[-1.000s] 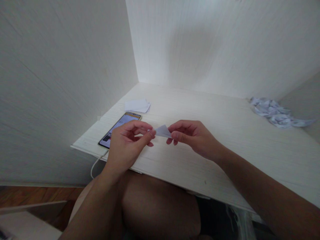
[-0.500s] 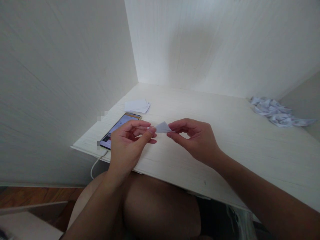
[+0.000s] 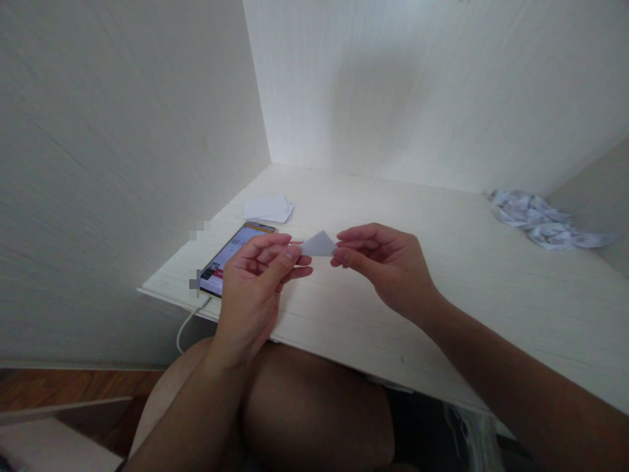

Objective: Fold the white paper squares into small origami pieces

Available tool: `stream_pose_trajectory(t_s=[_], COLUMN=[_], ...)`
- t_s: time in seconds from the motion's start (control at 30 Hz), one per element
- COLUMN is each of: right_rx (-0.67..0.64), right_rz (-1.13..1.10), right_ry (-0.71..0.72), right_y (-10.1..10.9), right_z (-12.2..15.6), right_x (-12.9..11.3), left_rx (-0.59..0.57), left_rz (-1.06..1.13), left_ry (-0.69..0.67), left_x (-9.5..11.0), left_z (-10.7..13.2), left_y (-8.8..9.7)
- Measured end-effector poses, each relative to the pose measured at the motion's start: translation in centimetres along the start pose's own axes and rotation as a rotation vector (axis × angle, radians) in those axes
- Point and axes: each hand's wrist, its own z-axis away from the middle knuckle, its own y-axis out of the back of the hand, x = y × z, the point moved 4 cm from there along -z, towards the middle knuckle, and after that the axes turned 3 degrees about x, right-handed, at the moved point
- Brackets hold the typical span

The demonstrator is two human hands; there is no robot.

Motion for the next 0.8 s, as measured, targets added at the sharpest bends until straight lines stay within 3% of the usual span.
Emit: stream_pose_trajectory(t_s=[0.13, 0.27, 0.47, 0.67, 0.8], right_rx=[-0.041, -0.046, -0.076, -0.167, -0.193], right_rz=[0.065, 0.317, 0.701, 0.785, 0.807], right_ry=[0.027, 0.137, 0.426, 0.634, 0.651], right_y=[-0.2, -0.4, -0.7, -1.1, -1.4], right_z=[0.1, 0.6, 1.0, 1.5, 1.6], right_x=[0.0, -0.3, -1.1, -1.0, -1.0], left_rx=[0.025, 0.079, 0.079, 0.065, 0.057], left_rz=[0.149, 0.248, 0.292, 0.279, 0.272], left_ry=[0.126, 0.245, 0.271, 0.241, 0.267], left_x=[-1.0, -2.2, -2.7, -3.0, -3.3], left_z=[0.2, 0.5, 0.7, 0.6, 0.6], left_y=[-0.4, -0.8, -0.9, -1.0, -1.0])
